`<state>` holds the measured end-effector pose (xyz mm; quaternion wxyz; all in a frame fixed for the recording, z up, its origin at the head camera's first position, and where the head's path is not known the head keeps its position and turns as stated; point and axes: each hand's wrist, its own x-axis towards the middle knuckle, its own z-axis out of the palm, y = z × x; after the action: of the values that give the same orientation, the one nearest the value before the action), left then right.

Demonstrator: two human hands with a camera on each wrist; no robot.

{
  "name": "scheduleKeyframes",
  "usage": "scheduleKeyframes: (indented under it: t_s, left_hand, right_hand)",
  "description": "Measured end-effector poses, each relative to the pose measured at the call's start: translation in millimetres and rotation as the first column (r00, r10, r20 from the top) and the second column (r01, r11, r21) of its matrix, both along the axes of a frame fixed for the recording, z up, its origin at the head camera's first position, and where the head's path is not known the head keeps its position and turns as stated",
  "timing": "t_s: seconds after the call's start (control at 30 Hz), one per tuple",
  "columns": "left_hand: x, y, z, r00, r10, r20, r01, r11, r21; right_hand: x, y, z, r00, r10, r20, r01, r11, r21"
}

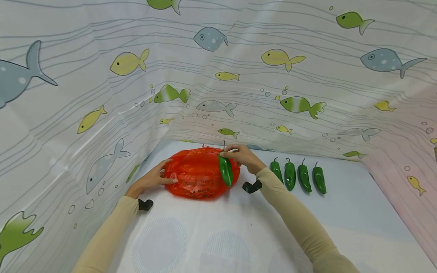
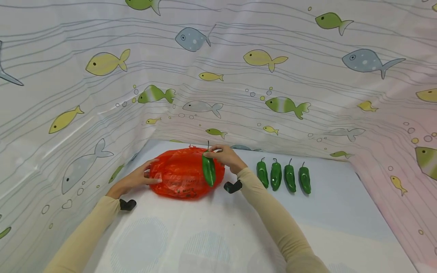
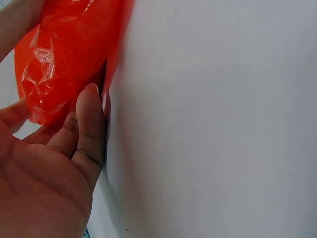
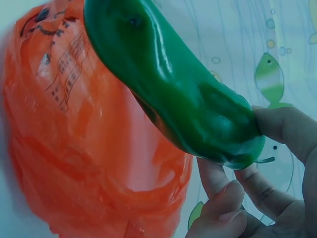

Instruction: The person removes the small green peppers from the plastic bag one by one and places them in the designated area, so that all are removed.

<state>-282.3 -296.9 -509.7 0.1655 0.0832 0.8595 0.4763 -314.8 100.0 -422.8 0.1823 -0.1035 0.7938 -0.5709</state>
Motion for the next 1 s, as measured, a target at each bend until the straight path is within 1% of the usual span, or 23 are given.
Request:
scheduleKeyframes:
  t_s: [0.13,0.27,0.4,0.57,0.63,1.0]
  left_hand:
    - [0.2,-0.4,0.0,1.000,0.007,0.008,-0.007,1.000,-0.003]
    - [-0.1,-0.8,-0.9,1.000,0.002,0.008,-0.002,1.000,0.015]
    - [-0.3,-1.3,-1.4,1.000,0.001,0.008,-0.002,1.000,0.028]
    - [-0.8,-2.6,-3.4,1.000,-0.003,0.008,0.002,0.999,0.040]
    - [-1.8,-3.1,-5.0,1.000,-0.002,0.010,0.002,0.999,0.041]
    - [-2.9,-2.4,-4.6,1.000,-0.005,0.010,0.005,1.000,0.029]
  right_hand:
    - [1.2,6.9,-1.5,1.000,-0.007,-0.010,0.007,1.000,0.016]
    - [2.2,15.2,-2.4,1.000,-0.023,-0.017,0.023,0.999,0.035]
    - [2.3,24.1,-4.1,0.999,-0.038,-0.025,0.039,0.999,0.032]
    - [4.0,36.5,-7.6,0.998,-0.053,-0.015,0.054,0.998,0.035]
    - [5.1,41.7,-8.5,0.998,-0.061,-0.010,0.061,0.997,0.046]
    - [6.2,69.0,-10.8,0.992,-0.125,-0.007,0.125,0.989,0.080]
